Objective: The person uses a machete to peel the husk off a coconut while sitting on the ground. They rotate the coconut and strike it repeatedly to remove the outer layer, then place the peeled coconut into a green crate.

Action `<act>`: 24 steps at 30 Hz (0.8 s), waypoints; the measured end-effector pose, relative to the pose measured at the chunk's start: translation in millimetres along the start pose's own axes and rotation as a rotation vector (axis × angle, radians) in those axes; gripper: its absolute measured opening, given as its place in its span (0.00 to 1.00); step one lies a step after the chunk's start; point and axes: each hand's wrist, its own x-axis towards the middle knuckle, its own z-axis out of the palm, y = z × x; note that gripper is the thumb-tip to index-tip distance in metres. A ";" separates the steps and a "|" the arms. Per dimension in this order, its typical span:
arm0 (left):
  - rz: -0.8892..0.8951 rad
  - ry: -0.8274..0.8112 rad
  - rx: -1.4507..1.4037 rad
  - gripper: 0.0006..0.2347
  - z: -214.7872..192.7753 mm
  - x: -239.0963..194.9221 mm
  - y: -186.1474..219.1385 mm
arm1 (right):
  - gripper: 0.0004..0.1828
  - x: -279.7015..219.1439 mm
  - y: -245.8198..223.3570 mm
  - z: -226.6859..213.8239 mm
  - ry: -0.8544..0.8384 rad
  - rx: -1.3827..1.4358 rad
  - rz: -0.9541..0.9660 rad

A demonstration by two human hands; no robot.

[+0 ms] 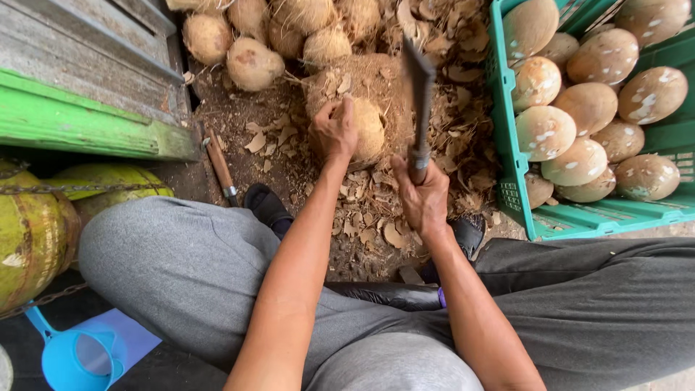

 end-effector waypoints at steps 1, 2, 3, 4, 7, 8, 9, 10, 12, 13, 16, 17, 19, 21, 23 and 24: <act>-0.001 -0.018 0.007 0.21 3.8 5.1 3.7 | 0.19 6.7 2.3 1.3 0.021 0.021 -0.087; 0.024 -0.002 -0.005 0.20 5.0 8.1 6.3 | 0.21 13.2 5.1 2.9 0.042 0.042 -0.175; 0.049 0.011 -0.018 0.19 5.6 7.0 7.3 | 0.18 17.1 9.8 4.1 -0.029 -0.052 0.007; 0.074 0.023 -0.030 0.18 5.4 5.4 7.6 | 0.15 20.1 15.2 6.0 -0.099 -0.145 0.189; 0.014 -0.051 -0.049 0.17 -0.8 11.1 6.6 | 0.19 26.6 29.4 9.2 -0.187 -0.303 0.385; 0.227 -0.055 0.002 0.16 -0.2 17.9 8.1 | 0.23 31.0 32.3 7.2 -0.190 -0.336 0.388; 0.416 -0.053 0.068 0.17 -6.1 14.4 0.8 | 0.21 28.5 35.9 5.0 -0.208 -0.311 0.404; 0.606 -0.053 0.135 0.19 -12.0 11.8 -6.1 | 0.18 26.5 37.4 2.5 -0.227 -0.285 0.421; 0.049 -0.148 -0.053 0.16 -20.5 14.2 -11.0 | 0.17 23.1 29.3 2.7 -0.267 -0.266 0.453; -0.210 -0.195 -0.159 0.22 -15.4 20.5 -2.1 | 0.17 28.3 20.1 -2.8 -0.273 -0.274 0.461; -0.341 -0.080 -0.162 0.12 -3.3 20.5 12.8 | 0.20 26.9 -6.8 -16.2 -0.197 -0.184 0.359; -0.260 -0.075 -0.138 0.14 -0.8 18.3 13.3 | 0.22 23.2 -13.7 -19.4 -0.165 -0.137 0.306; -0.099 -0.059 -0.086 0.19 -0.9 13.3 10.4 | 0.21 19.3 -25.4 -24.9 -0.086 -0.034 0.209; -0.138 -0.093 -0.012 0.20 -2.6 12.0 10.7 | 0.21 15.7 -34.8 -20.6 -0.041 0.048 0.134; -0.146 -0.101 0.025 0.21 0.1 12.7 16.5 | 0.20 14.9 -40.7 -15.8 -0.020 0.106 0.080; -0.142 -0.090 0.029 0.21 1.7 11.3 18.5 | 0.19 14.0 -41.6 -12.0 -0.069 0.058 0.166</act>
